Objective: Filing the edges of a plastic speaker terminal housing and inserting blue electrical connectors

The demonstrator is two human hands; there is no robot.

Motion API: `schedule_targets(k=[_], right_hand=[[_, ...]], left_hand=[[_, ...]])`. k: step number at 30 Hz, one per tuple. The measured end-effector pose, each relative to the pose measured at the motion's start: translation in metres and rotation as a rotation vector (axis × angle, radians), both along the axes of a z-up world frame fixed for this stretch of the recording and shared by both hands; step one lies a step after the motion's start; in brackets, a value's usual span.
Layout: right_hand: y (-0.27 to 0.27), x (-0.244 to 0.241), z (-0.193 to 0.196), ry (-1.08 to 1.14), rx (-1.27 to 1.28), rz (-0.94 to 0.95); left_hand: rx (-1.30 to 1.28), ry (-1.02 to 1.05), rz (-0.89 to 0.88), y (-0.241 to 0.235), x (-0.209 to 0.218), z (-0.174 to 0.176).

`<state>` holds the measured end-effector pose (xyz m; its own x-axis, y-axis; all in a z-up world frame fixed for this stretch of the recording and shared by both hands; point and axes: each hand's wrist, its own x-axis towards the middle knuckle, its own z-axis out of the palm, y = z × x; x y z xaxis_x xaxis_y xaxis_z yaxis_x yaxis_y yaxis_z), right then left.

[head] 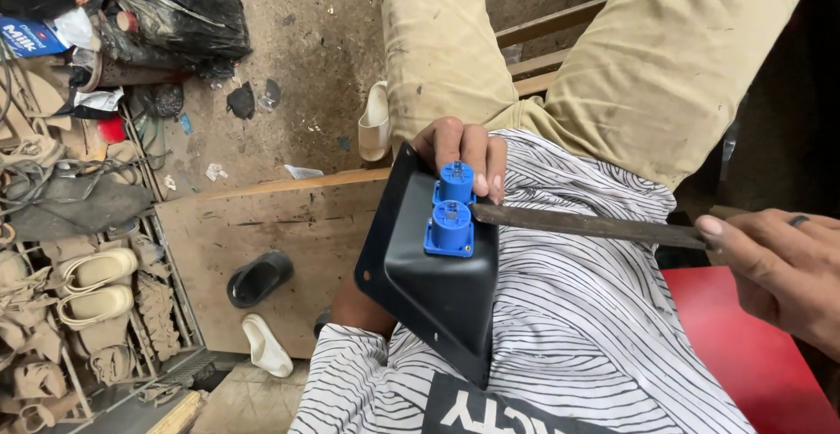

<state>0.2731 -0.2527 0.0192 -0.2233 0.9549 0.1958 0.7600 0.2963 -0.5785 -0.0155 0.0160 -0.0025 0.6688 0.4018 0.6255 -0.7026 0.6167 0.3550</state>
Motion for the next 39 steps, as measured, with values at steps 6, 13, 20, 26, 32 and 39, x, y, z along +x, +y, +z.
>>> schedule_targets(k=[6, 13, 20, 26, 32, 39], right_hand=[[-0.005, 0.003, -0.006, -0.039, 0.023, 0.005], [0.007, 0.001, 0.002, 0.106, 0.212, 0.058], [0.003, 0.002, 0.002, 0.027, 0.048, 0.037], [0.013, -0.007, 0.003, 0.202, -0.15, -0.107], [0.06, -0.038, -0.026, 0.113, -0.414, -0.277], [0.101, -0.04, -0.044, 0.163, -0.358, -0.349]], left_hand=[[0.009, -0.052, -0.029, 0.001, 0.006, 0.006], [-0.042, 0.08, 0.026, -0.012, -0.004, 0.015], [-0.061, 0.071, 0.035, -0.009, 0.002, 0.012], [-0.068, -0.002, -0.205, 0.005, -0.005, 0.005], [-0.582, 0.78, 0.22, -0.02, -0.022, 0.021], [-0.834, 1.34, 0.651, -0.027, 0.007, 0.057]])
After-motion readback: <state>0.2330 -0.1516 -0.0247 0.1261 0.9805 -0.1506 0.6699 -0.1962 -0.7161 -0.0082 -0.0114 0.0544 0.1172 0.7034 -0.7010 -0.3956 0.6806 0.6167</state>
